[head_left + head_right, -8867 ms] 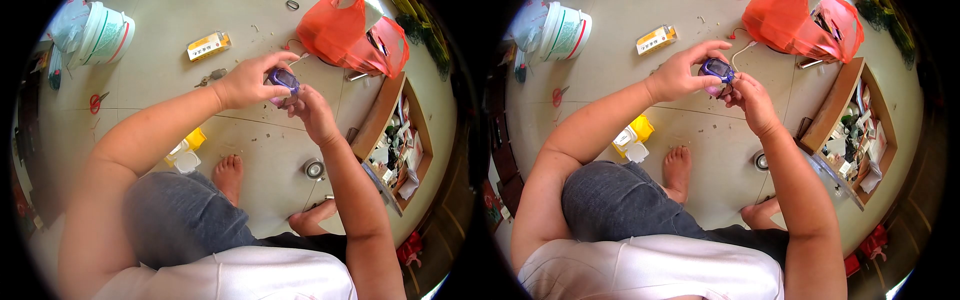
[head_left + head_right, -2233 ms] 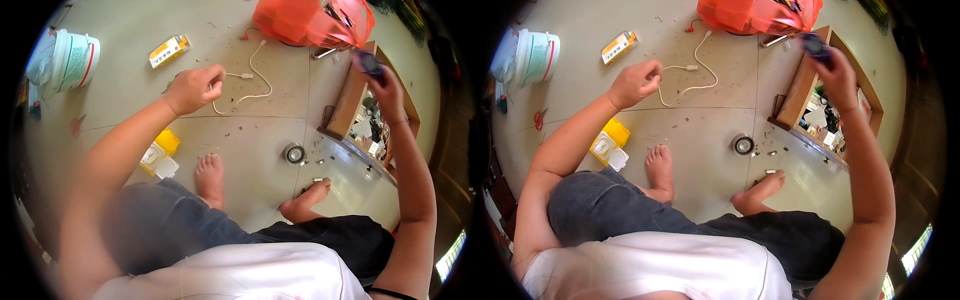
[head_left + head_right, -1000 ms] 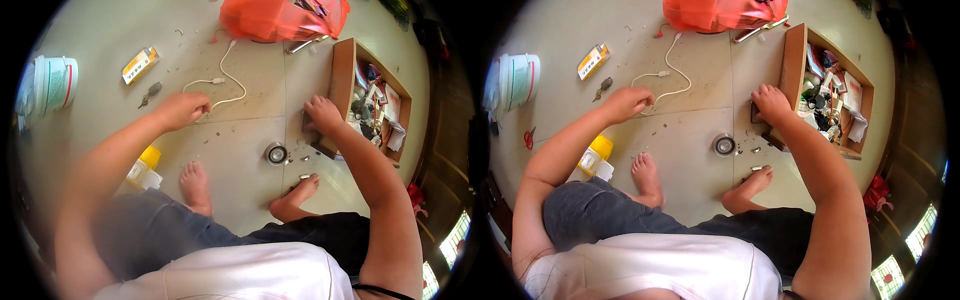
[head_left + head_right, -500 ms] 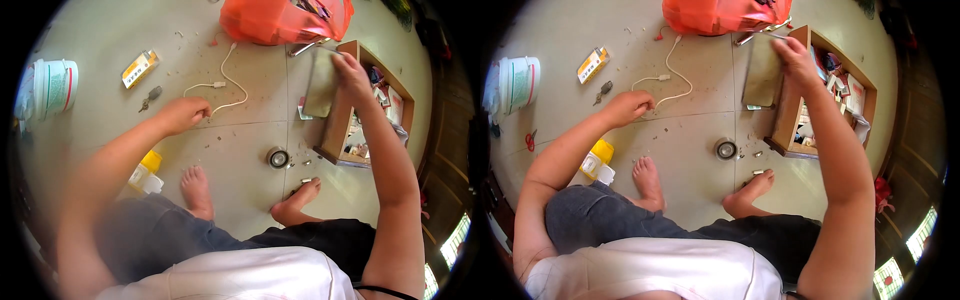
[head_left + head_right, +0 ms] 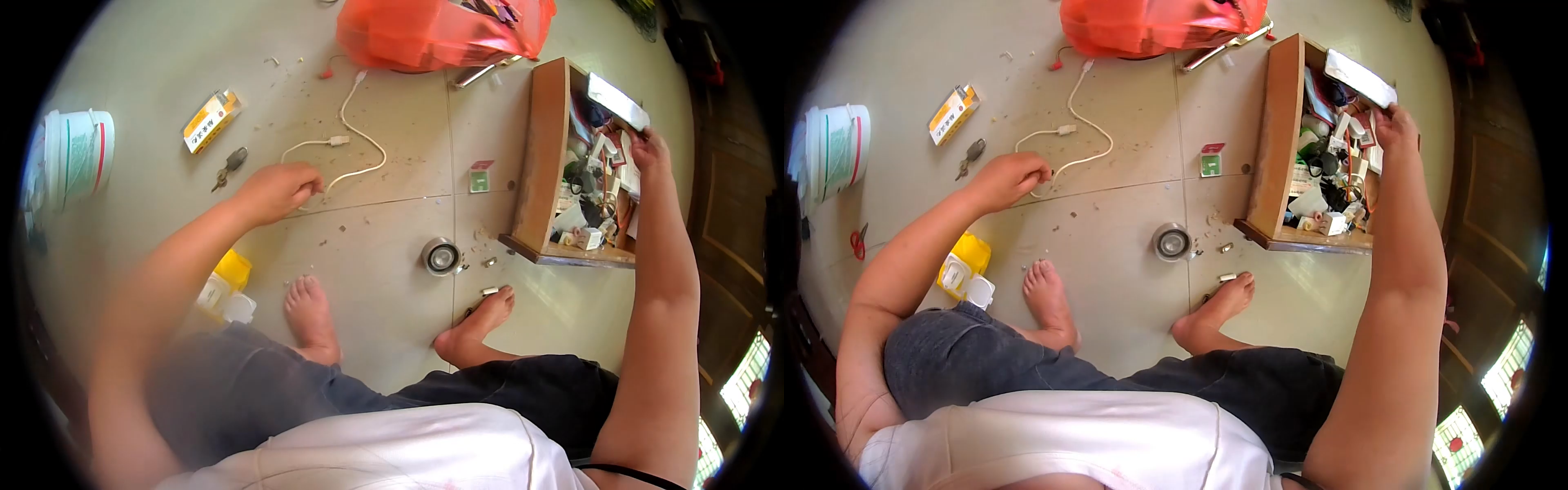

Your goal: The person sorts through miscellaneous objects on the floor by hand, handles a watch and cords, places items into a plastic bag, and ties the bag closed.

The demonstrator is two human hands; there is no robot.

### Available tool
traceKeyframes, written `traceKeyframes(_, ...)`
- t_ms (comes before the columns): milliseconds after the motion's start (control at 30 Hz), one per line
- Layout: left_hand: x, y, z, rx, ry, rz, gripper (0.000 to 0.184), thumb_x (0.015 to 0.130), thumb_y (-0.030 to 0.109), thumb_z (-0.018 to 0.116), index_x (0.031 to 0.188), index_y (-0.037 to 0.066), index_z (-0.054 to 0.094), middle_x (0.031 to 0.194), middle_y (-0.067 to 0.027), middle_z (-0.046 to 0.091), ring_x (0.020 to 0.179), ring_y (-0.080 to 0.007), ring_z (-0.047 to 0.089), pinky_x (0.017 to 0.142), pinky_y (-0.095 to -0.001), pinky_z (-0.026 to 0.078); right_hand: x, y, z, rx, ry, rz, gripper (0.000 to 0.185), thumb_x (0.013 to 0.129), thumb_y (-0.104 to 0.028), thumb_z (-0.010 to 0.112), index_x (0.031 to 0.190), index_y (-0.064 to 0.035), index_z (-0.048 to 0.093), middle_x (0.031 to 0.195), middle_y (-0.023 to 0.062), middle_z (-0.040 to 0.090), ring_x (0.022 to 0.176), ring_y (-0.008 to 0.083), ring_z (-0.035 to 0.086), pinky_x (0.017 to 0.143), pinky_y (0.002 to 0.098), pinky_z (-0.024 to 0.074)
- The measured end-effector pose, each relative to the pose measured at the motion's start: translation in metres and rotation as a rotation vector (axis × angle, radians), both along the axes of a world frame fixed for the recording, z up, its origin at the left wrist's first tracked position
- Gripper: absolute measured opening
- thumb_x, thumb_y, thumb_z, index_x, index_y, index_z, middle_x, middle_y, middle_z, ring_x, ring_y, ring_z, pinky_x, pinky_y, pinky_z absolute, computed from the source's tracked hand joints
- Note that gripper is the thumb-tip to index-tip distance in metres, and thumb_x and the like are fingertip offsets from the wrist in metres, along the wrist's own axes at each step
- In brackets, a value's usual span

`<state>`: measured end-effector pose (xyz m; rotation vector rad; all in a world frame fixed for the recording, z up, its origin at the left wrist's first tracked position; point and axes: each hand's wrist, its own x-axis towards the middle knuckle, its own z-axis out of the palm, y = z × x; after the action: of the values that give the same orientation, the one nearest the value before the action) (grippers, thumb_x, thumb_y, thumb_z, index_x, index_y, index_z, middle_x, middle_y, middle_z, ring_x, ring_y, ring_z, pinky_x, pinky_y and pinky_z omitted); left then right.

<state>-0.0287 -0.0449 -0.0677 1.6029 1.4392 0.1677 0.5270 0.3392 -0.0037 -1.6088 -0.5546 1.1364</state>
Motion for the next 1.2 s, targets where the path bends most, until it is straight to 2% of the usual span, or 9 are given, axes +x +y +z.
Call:
traceKeyframes(433,-0.007,-0.007,-0.002,0.004,0.009,0.02,0.016,0.087,0.011,0.05,0.098,0.01,0.061,0.097,-0.0079,0.064,0.089,-0.0287,0.061,0.075,-0.0395,0.048,0.022,-0.02,-0.031,-0.348,-0.368,0.254,0.046,0.087,0.008,0.042,0.127,-0.0077,0.058,0.108,0.0123,0.062,0.09,0.0236,0.062,0.07,0.0297,0.0586)
traceKeyframes(467,-0.006,-0.006,-0.001,0.001,0.009,0.021,0.016,0.087,0.011,0.05,0.098,0.01,0.061,0.097,-0.0079,0.064,0.089,-0.0287,0.061,0.075,-0.0395,0.048,0.018,-0.019,-0.037,-0.383,-0.517,0.284,0.042,0.088,0.005,0.047,0.126,-0.0088,0.059,0.104,0.0113,0.065,0.093,0.0225,0.064,0.073,0.0318,0.0567)
traceKeyframes(500,-0.003,-0.005,0.001,0.057,0.025,0.016,0.016,0.087,0.01,0.051,0.1,0.011,0.061,0.1,-0.0062,0.062,0.09,-0.0278,0.061,0.075,-0.0393,0.048,-0.002,-0.026,-0.022,-0.317,-1.32,0.666,0.035,0.089,0.0,0.051,0.121,-0.0082,0.062,0.102,0.0117,0.067,0.094,0.0199,0.065,0.079,0.0313,0.0536)
traceKeyframes(533,-0.002,-0.005,0.003,0.109,0.04,0.009,0.018,0.086,0.009,0.051,0.101,0.012,0.061,0.104,-0.0045,0.06,0.091,-0.0269,0.06,0.075,-0.039,0.048,-0.036,-0.038,-0.019,0.325,-1.9,0.624,0.026,0.091,-0.005,0.054,0.115,-0.0063,0.065,0.1,0.0114,0.069,0.094,0.0168,0.064,0.082,0.0274,0.0498)
traceKeyframes(667,0.005,-0.004,0.006,0.199,-0.013,-0.014,0.021,0.085,0.006,0.052,0.102,0.015,0.06,0.108,-0.0018,0.057,0.092,-0.0248,0.06,0.075,-0.0382,0.049,-0.154,-0.123,-0.009,0.291,-0.673,1.287,0.019,0.091,-0.01,0.06,0.109,-0.0051,0.064,0.099,0.0072,0.063,0.094,0.0159,0.059,0.083,0.0287,0.0482)
traceKeyframes(767,0.008,-0.004,0.001,0.214,-0.027,-0.039,0.023,0.084,0.003,0.053,0.102,0.015,0.06,0.109,-0.0009,0.056,0.092,-0.0237,0.06,0.075,-0.0372,0.049,-0.2,-0.19,-0.009,0.084,-1.318,1.766,0.023,0.089,-0.028,0.064,0.103,-0.01,0.061,0.111,0.0088,0.057,0.093,0.0284,0.062,0.079,0.0396,0.0508)
traceKeyframes(967,-0.001,-0.015,0.003,0.198,-0.021,-0.029,0.023,0.084,0.003,0.053,0.102,0.014,0.06,0.108,-0.0013,0.056,0.091,-0.0236,0.06,0.075,-0.0373,0.049,-0.178,-0.201,-0.071,-0.009,-1.401,1.897,0.023,0.091,-0.025,0.062,0.109,-0.0105,0.062,0.094,0.007,0.065,0.094,0.0264,0.066,0.077,0.0387,0.0529)
traceKeyframes(1033,-0.005,-0.018,0.001,0.201,0.024,-0.022,0.022,0.084,0.003,0.052,0.102,0.014,0.06,0.109,-0.0015,0.056,0.091,-0.0244,0.06,0.075,-0.0377,0.049,-0.19,-0.201,-0.057,-0.456,-0.675,1.678,0.023,0.096,-0.019,0.055,0.114,-0.0049,0.061,0.095,0.0077,0.068,0.084,0.019,0.07,0.069,0.0318,0.0542)
traceKeyframes(1200,0.001,-0.013,0.014,0.135,-0.02,0.082,0.018,0.088,0.01,0.052,0.104,0.013,0.061,0.107,-0.0029,0.059,0.09,-0.0239,0.06,0.076,-0.0361,0.048,-0.23,-0.212,-0.028,-0.519,-0.284,1.44,0.035,0.1,-0.025,0.053,0.123,0.0013,0.057,0.105,0.0103,0.068,0.079,0.0157,0.069,0.067,0.0256,0.0529)
